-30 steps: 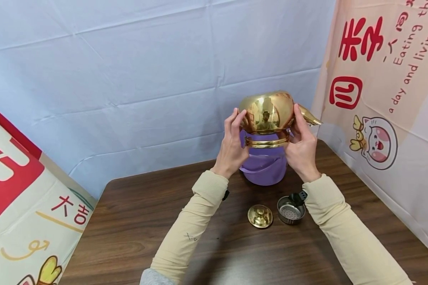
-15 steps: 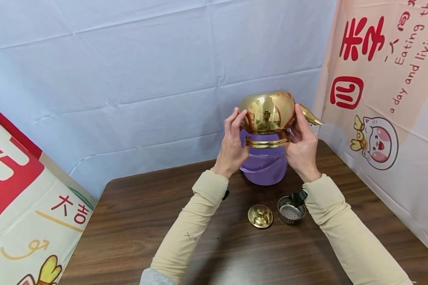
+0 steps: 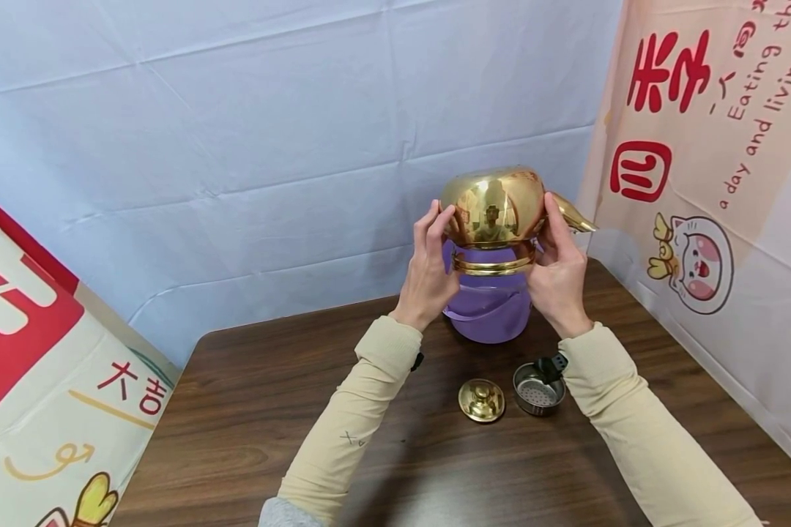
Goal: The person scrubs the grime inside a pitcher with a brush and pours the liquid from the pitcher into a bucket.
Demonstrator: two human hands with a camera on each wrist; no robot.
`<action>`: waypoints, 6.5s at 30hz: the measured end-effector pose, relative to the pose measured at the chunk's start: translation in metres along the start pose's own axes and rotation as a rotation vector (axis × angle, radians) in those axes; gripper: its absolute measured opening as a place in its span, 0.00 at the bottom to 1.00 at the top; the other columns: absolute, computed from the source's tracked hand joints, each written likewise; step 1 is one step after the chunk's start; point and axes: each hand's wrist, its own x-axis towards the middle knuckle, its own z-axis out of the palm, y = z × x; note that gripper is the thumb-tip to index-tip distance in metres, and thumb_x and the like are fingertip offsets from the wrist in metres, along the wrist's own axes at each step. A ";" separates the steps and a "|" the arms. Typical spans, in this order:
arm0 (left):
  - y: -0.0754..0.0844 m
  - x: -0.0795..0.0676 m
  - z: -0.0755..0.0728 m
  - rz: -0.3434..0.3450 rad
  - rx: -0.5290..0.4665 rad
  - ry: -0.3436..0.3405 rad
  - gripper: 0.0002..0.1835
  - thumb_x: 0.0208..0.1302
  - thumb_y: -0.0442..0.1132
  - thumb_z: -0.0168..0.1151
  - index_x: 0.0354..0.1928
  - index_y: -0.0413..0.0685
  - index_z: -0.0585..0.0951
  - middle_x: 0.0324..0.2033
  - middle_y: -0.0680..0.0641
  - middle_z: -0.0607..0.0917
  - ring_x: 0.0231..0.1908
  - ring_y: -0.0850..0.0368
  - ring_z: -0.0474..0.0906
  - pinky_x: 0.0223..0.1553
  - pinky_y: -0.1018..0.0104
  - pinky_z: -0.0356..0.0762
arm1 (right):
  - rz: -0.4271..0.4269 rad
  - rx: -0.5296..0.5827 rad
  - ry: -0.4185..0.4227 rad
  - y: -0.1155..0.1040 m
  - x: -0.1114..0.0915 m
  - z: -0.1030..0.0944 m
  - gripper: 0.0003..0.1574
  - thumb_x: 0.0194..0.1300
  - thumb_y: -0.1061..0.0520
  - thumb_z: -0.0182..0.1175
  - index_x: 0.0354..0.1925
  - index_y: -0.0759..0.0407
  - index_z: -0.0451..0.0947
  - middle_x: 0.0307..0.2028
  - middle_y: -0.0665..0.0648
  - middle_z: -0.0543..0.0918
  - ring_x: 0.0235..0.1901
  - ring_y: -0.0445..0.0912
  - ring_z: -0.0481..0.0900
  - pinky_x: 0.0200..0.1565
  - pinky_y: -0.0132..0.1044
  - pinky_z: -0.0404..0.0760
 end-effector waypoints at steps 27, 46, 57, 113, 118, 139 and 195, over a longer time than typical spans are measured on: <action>-0.019 -0.007 0.000 -0.204 -0.117 -0.197 0.52 0.50 0.20 0.63 0.75 0.53 0.49 0.67 0.38 0.61 0.75 0.50 0.51 0.56 0.59 0.77 | 0.276 -0.347 -0.109 0.004 0.001 0.004 0.58 0.50 0.78 0.53 0.72 0.39 0.57 0.62 0.62 0.75 0.56 0.48 0.78 0.45 0.17 0.74; -0.021 -0.012 -0.002 -0.349 -0.127 -0.265 0.48 0.58 0.33 0.62 0.77 0.59 0.50 0.65 0.40 0.67 0.59 0.48 0.72 0.57 0.56 0.73 | 0.343 -0.491 -0.131 0.003 0.003 0.005 0.46 0.60 0.67 0.60 0.71 0.39 0.59 0.59 0.62 0.77 0.58 0.51 0.77 0.55 0.31 0.76; -0.019 -0.009 -0.002 -0.479 -0.191 -0.261 0.46 0.58 0.37 0.61 0.76 0.63 0.52 0.59 0.42 0.70 0.49 0.53 0.72 0.47 0.62 0.73 | 0.327 -0.528 -0.090 0.000 0.005 0.009 0.38 0.64 0.55 0.63 0.70 0.43 0.64 0.54 0.63 0.81 0.55 0.50 0.80 0.54 0.34 0.78; -0.016 0.002 -0.008 -0.842 -0.416 -0.154 0.32 0.63 0.42 0.53 0.71 0.61 0.65 0.66 0.49 0.73 0.52 0.57 0.82 0.42 0.70 0.80 | 0.177 -0.582 -0.178 -0.003 0.007 0.019 0.30 0.70 0.57 0.52 0.69 0.46 0.66 0.67 0.53 0.71 0.60 0.57 0.75 0.55 0.52 0.78; -0.015 0.001 -0.011 -0.840 -0.423 -0.153 0.31 0.64 0.43 0.51 0.71 0.61 0.65 0.65 0.49 0.74 0.37 0.62 0.86 0.33 0.70 0.79 | 0.170 -0.578 -0.190 -0.002 0.006 0.020 0.30 0.71 0.56 0.52 0.69 0.45 0.66 0.67 0.54 0.71 0.61 0.57 0.75 0.55 0.52 0.78; -0.010 0.002 -0.028 -0.785 -0.235 -0.139 0.26 0.65 0.49 0.46 0.66 0.66 0.72 0.51 0.55 0.85 0.17 0.60 0.61 0.34 0.65 0.68 | 0.133 -0.598 -0.191 -0.001 0.002 0.025 0.30 0.72 0.47 0.51 0.71 0.44 0.64 0.37 0.62 0.81 0.42 0.53 0.76 0.41 0.38 0.69; 0.008 -0.020 -0.073 -0.812 -0.063 -0.185 0.29 0.67 0.62 0.41 0.67 0.66 0.69 0.44 0.50 0.74 0.43 0.54 0.73 0.44 0.57 0.73 | 0.154 -0.639 -0.274 -0.032 -0.002 0.053 0.25 0.70 0.46 0.53 0.61 0.51 0.77 0.24 0.58 0.83 0.24 0.51 0.74 0.28 0.38 0.66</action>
